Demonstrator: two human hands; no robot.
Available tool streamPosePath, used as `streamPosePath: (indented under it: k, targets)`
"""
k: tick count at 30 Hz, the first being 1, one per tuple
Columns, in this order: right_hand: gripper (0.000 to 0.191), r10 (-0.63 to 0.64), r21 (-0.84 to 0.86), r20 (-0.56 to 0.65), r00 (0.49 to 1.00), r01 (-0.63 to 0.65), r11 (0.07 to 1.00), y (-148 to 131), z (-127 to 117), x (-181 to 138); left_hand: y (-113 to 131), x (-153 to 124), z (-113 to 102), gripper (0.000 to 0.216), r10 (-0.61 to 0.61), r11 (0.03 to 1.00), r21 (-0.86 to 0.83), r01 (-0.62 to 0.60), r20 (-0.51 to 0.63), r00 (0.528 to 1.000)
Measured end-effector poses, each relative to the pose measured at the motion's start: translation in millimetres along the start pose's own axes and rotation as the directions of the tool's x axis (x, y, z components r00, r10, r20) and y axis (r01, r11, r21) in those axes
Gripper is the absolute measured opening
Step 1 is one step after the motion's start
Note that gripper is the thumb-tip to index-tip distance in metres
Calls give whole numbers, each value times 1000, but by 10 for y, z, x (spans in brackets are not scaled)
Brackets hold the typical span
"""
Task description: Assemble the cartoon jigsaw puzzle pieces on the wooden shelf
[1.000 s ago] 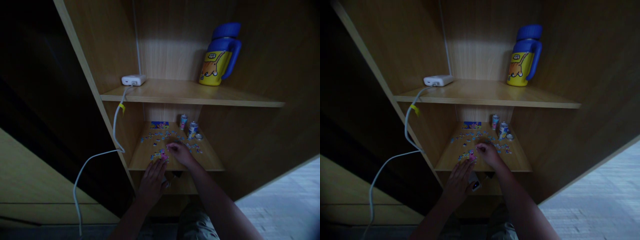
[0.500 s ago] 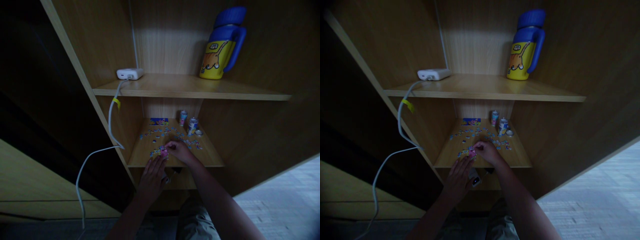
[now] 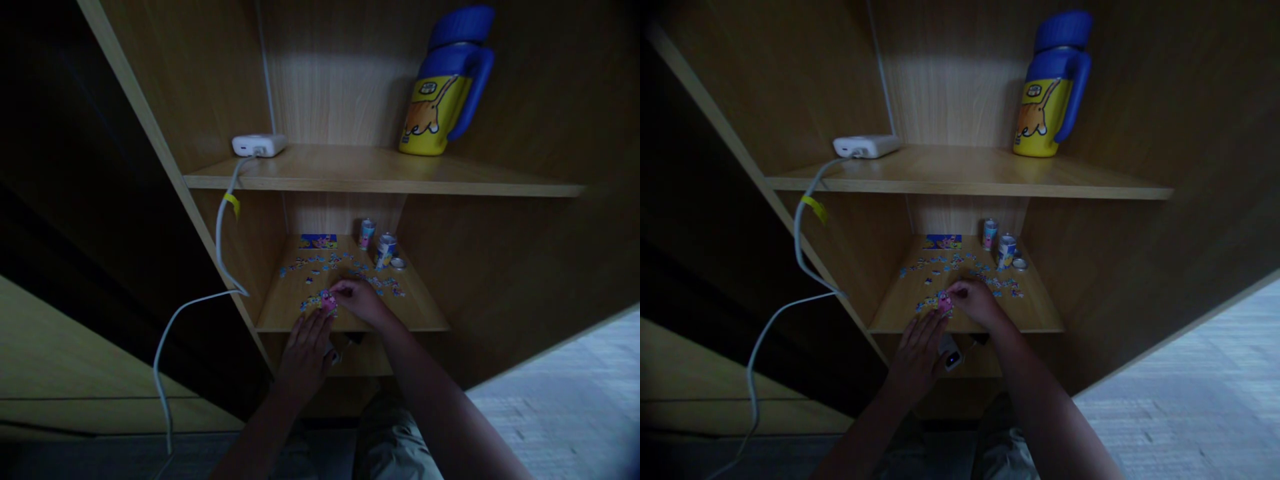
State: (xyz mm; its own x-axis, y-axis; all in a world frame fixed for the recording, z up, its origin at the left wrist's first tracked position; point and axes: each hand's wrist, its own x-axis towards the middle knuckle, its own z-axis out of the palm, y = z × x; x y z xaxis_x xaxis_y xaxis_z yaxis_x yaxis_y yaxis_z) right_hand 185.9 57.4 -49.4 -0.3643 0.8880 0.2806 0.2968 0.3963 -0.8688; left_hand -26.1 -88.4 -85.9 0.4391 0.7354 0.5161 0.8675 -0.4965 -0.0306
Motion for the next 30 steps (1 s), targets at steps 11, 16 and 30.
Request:
streamPosePath:
  k: [11, 16, 30]
  targets:
    - [22, 3, 39, 24, 1000, -4, 999, 0, -28, -6, -5, -29, 28, 79, -4, 1000, -18, 4, 5, 1000]
    - [18, -10, 2, 26, 1000, 10, 1000, 16, -7, -16, -5, -19, 33, 80, 2, 1000, 0, -2, -10, 1000]
    - [10, -79, -144, -5, 997, 77, 987, -21, 25, 3, -6, -15, 27, 71, -7, 1000, -6, 7, -4, 1000]
